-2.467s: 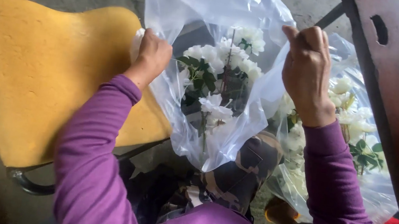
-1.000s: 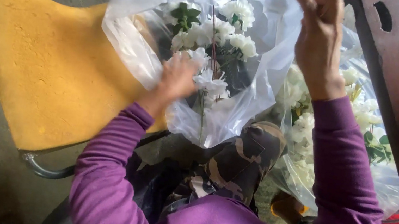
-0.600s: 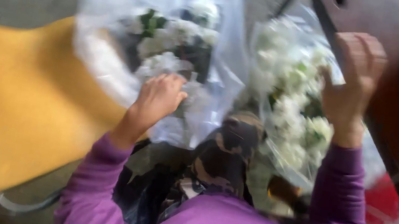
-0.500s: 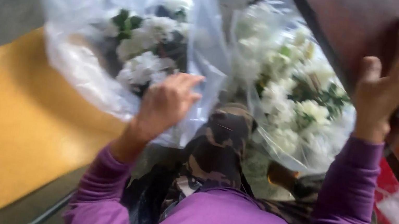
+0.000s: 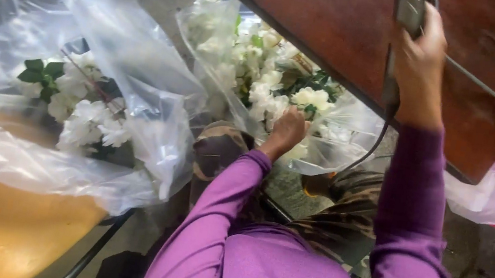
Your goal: Using a hairdryer to fluff artificial flowers and then placing them into plastic bags.
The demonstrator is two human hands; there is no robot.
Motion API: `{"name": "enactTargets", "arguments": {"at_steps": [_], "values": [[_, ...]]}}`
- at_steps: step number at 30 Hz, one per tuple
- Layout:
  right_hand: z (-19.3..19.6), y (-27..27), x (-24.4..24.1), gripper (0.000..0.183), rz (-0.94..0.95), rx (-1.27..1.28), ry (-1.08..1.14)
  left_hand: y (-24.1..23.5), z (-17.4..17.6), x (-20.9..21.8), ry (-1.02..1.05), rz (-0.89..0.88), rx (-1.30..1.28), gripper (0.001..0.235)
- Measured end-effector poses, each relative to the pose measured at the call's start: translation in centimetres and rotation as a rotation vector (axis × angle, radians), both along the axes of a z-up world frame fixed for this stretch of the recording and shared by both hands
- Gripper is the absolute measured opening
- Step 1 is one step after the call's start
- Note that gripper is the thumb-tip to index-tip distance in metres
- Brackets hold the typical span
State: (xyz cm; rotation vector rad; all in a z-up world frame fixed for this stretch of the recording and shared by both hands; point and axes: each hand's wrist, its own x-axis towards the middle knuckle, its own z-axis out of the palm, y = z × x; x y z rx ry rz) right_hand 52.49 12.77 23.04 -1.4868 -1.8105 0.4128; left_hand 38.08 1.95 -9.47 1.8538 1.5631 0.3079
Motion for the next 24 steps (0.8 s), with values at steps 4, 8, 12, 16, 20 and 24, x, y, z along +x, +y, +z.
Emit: {"name": "enactTargets", "arguments": {"at_steps": [4, 8, 12, 16, 20, 24], "values": [[8.9, -10.2, -3.3, 0.030, -0.272, -0.414, 0.753, 0.2, 0.2, 0.6, 0.288, -0.068, 0.021, 0.024], [4.6, -16.9, 2.5, 0.037, -0.262, -0.444, 0.843, 2.0, 1.9, 0.0, 0.151, 0.108, -0.296, 0.038], [-1.5, -20.6, 6.7, 0.037, -0.263, -0.487, 0.840, 0.3, 9.3, -5.3, 0.075, 0.126, -0.222, 0.028], [-4.6, -21.8, 6.2, 0.045, -0.353, -0.461, 1.063, -3.4, 10.6, -12.0, 0.075, 0.147, 0.016, 0.027], [-3.7, -21.3, 4.4, 0.041, -0.341, -0.421, 1.244, -4.4, 21.2, -11.8, -0.403, 0.330, 0.422, 0.027], [-5.1, -22.1, 5.5, 0.038, -0.277, -0.439, 1.267, -4.9, 17.0, -11.0, 0.038, 0.186, 0.815, 0.014]]}}
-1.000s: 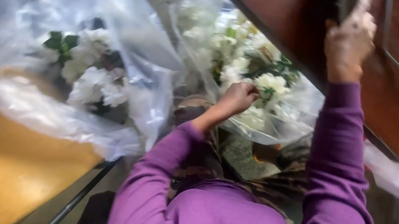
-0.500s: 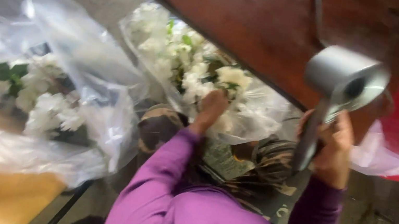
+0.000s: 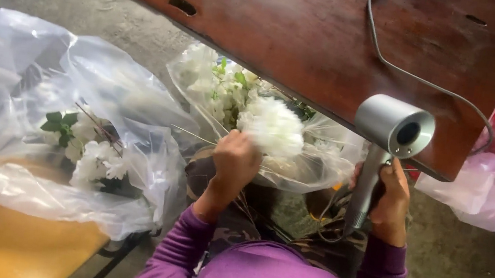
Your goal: Using a hairdryer to fluff artificial flowers and then placing them into plastic bags.
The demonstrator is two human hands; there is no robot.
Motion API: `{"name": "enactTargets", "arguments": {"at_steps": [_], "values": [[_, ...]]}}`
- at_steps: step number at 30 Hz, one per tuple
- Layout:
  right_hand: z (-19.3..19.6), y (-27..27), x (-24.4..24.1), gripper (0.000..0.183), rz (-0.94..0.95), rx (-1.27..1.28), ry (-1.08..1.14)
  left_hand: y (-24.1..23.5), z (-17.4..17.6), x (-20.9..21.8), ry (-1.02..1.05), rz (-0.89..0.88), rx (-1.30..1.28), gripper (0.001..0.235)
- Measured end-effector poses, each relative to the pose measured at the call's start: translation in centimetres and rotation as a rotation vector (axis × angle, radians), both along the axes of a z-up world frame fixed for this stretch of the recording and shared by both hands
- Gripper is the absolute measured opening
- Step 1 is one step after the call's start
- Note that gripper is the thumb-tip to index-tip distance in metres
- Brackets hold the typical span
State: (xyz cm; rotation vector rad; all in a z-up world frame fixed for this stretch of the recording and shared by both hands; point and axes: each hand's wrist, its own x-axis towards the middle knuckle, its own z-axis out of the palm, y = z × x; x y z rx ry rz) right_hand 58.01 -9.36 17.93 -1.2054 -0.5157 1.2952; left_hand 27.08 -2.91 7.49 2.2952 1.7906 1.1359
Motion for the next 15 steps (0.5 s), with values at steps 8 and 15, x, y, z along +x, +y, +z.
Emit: {"name": "enactTargets", "arguments": {"at_steps": [8, 15], "values": [[-1.7, -2.7, 2.9, 0.061, 0.168, 0.173, 0.099, 1.4, 10.4, 5.3, 0.391, -0.057, 0.325, 0.010], [-4.0, -3.6, 2.7, 0.052, 0.043, 0.075, 0.158, 1.1, 8.4, 5.8, 0.378, -0.183, 0.299, 0.012]]}}
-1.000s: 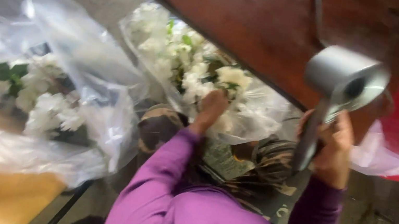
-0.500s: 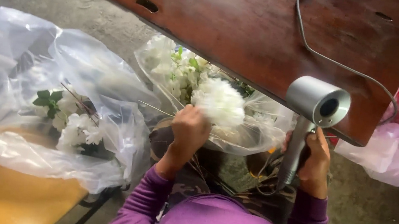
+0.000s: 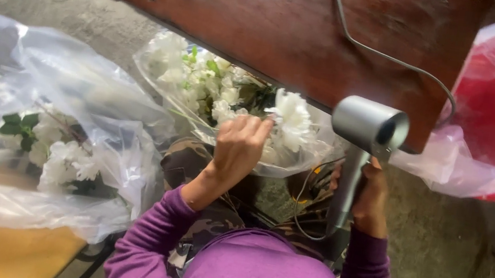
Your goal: Using a hairdryer to fluff artificial flowers and then placing them into plastic bags.
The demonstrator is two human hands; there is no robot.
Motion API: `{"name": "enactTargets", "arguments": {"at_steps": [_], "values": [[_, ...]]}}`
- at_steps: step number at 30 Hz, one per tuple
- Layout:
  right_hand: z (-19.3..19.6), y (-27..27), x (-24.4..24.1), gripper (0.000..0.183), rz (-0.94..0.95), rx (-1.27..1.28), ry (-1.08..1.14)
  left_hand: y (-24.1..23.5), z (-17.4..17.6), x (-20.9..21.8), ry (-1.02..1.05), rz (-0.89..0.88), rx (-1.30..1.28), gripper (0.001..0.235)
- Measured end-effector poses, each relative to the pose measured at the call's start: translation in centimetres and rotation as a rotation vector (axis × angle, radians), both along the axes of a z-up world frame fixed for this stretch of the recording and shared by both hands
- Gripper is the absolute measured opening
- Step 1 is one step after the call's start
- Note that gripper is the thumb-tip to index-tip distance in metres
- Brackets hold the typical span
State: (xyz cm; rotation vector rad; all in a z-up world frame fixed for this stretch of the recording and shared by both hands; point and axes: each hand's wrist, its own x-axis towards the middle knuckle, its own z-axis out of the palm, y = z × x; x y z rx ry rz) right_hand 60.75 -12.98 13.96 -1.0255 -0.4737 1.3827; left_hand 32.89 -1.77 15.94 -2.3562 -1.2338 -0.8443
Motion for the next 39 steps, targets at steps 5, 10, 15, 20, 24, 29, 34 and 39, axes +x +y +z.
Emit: {"name": "enactTargets", "arguments": {"at_steps": [5, 10, 15, 20, 24, 29, 34, 39], "values": [[0.2, 0.8, -0.9, 0.054, 0.057, 0.009, 0.044, -0.6, 2.7, -0.4, -0.056, 0.038, -0.030, 0.010], [0.0, 0.6, -0.7, 0.058, 0.140, 0.030, 0.099, -1.0, 3.4, -0.3, -0.078, 0.016, 0.025, 0.012], [3.6, 0.4, -1.5, 0.058, 0.271, 0.178, 0.078, -1.3, 3.0, -0.5, -0.140, -0.045, 0.096, 0.008], [4.1, -0.5, -1.4, 0.059, 0.308, 0.316, -0.005, -1.0, 1.3, -0.5, 0.005, -0.130, 0.302, 0.024], [0.9, -1.6, 0.4, 0.065, 0.290, 0.361, 0.064, 0.8, 0.6, 0.4, -0.058, -0.174, 0.335, 0.018], [2.9, -2.8, 1.1, 0.074, 0.264, 0.362, -0.032, 2.1, 1.6, 0.9, -1.205, -0.508, -0.823, 0.012], [6.0, -3.4, -0.4, 0.068, 0.341, 0.404, -0.133, 2.9, -3.2, 0.4, -1.256, -0.479, -0.871, 0.009], [7.1, -4.1, -3.0, 0.046, 0.289, 0.342, -0.199, 4.2, -8.3, 0.1, -1.337, -0.430, -0.968, 0.011]]}}
